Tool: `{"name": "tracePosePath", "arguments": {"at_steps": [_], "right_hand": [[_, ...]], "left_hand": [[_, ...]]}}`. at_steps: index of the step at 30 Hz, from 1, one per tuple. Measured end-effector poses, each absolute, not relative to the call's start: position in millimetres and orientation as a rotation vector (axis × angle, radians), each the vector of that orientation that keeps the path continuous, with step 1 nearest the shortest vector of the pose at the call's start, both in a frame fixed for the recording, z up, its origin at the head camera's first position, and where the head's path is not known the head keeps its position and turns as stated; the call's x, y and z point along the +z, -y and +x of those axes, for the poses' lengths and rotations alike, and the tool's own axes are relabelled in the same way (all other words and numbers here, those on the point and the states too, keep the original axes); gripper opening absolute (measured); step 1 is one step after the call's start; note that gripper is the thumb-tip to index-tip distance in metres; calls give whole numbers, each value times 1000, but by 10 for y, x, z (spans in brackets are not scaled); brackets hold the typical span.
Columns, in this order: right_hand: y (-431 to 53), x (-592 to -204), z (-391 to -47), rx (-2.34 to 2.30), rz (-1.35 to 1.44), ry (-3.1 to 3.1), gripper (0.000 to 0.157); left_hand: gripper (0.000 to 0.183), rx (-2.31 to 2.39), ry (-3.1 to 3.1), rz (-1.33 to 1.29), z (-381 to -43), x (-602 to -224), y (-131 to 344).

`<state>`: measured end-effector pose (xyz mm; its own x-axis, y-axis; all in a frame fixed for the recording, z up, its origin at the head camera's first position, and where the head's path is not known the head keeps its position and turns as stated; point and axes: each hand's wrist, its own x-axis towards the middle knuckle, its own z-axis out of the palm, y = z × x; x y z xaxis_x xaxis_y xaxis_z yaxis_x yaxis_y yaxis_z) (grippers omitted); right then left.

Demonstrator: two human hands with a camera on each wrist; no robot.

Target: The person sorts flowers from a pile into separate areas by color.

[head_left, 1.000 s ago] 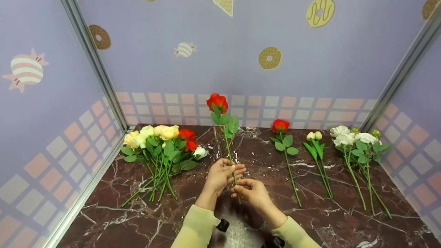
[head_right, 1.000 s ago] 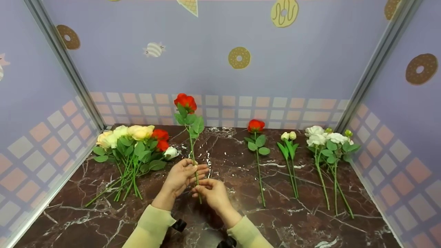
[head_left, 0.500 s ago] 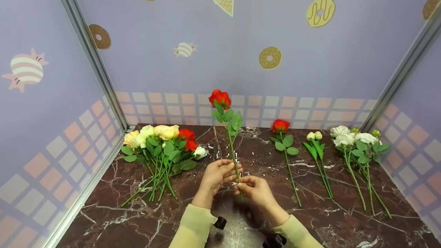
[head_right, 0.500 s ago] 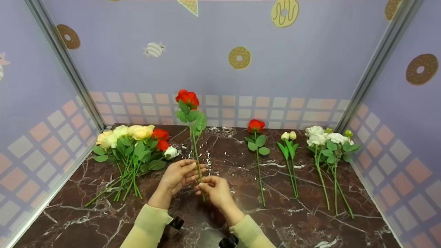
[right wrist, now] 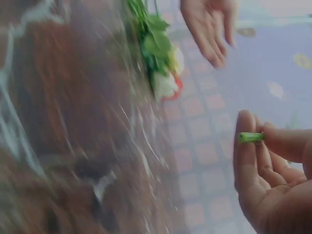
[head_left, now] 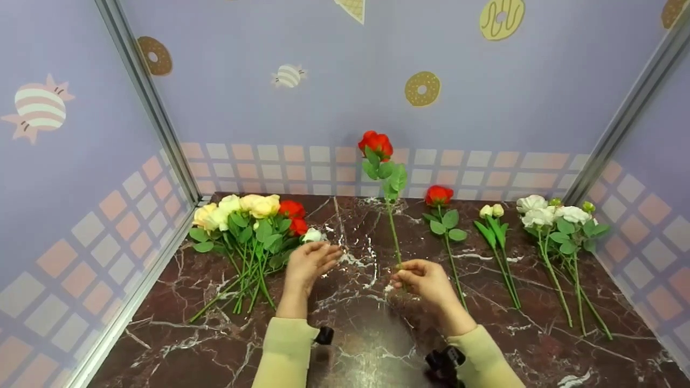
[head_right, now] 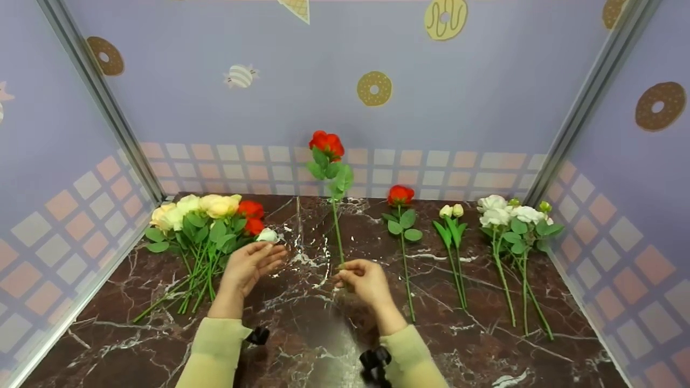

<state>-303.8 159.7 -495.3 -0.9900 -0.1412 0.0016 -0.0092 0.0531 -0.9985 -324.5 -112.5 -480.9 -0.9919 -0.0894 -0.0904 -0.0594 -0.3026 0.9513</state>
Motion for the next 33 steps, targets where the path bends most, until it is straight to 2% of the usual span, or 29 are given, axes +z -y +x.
{"name": "tracePosePath", "arguments": {"at_steps": [6, 17, 22, 27, 33], "right_hand": [[-1885, -4918, -3118, -1980, -150, -2326, 25], [-2441, -4897, -3178, -1904, 56, -2322, 15], [-2697, -4874, -3156, -1804, 105, -2347, 17], [-2909, -4840, -3124, -1637, 140, -2366, 19], [-3052, -4838, -3083, -1524, 211, -2359, 11]], "left_hand": [[33, -2328, 1863, 338, -3268, -4848, 1401], [29, -1578, 2267, 596, -3159, -4940, 1906], [29, -1398, 2395, 712, -3115, -4961, 1971], [40, -1256, 2576, 795, -3103, -4990, 2012], [43, -1189, 2719, 819, -3080, -5033, 2065]]}}
